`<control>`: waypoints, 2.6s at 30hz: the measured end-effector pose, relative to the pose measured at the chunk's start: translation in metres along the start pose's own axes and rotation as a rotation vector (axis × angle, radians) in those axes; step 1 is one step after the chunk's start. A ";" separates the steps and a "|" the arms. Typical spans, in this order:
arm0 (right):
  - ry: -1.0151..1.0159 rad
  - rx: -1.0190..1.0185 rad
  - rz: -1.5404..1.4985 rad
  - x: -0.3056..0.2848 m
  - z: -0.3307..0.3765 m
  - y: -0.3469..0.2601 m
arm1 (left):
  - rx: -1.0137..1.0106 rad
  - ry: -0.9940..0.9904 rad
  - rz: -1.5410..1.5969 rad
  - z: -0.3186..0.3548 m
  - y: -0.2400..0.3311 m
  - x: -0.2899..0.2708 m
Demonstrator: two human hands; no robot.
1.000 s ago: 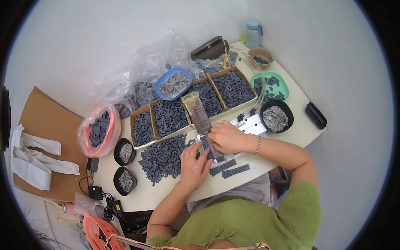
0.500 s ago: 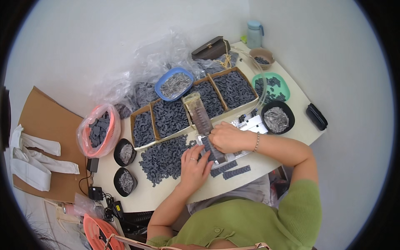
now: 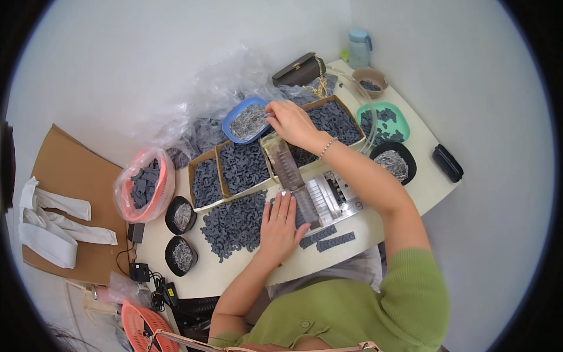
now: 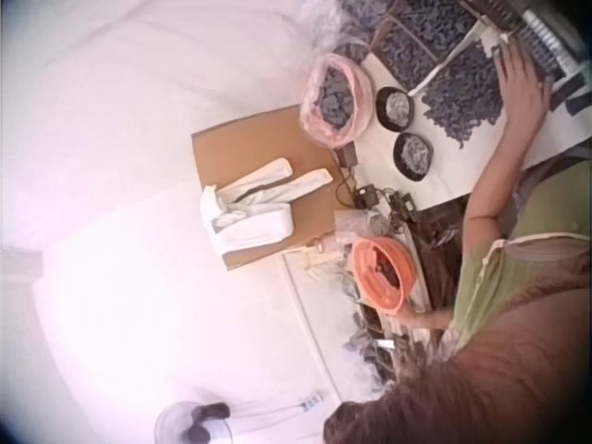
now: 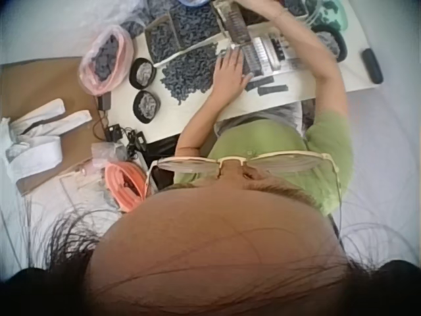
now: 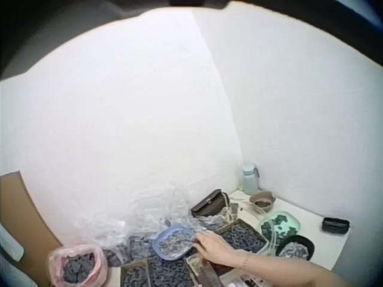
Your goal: The person picks up small grey components and metal pieces from various containers and fits them into a jig on a workbench.
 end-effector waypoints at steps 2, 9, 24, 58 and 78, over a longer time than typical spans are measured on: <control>-0.219 0.212 0.069 0.014 0.003 0.007 | -0.041 0.048 0.010 -0.003 -0.006 -0.003; -0.070 -0.322 0.086 -0.027 0.063 -0.086 | -0.293 0.298 0.137 0.004 -0.052 -0.035; -0.496 -0.559 0.453 -0.012 0.220 -0.140 | -0.295 0.330 0.272 0.011 -0.054 -0.053; -0.479 0.293 0.258 -0.071 0.069 0.069 | -0.186 0.241 0.326 -0.047 -0.065 -0.082; -0.315 0.147 0.256 -0.081 0.061 0.013 | -0.412 -0.112 -0.186 -0.009 -0.242 -0.019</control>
Point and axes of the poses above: each hand's wrist, its own z-axis away from the middle knuckle, its own x-axis out of the palm, y = z × x, the point moved 7 cm from there along -z, towards the middle knuckle, and after that the axes turned 10 degrees about -z, right-handed, at the moved point
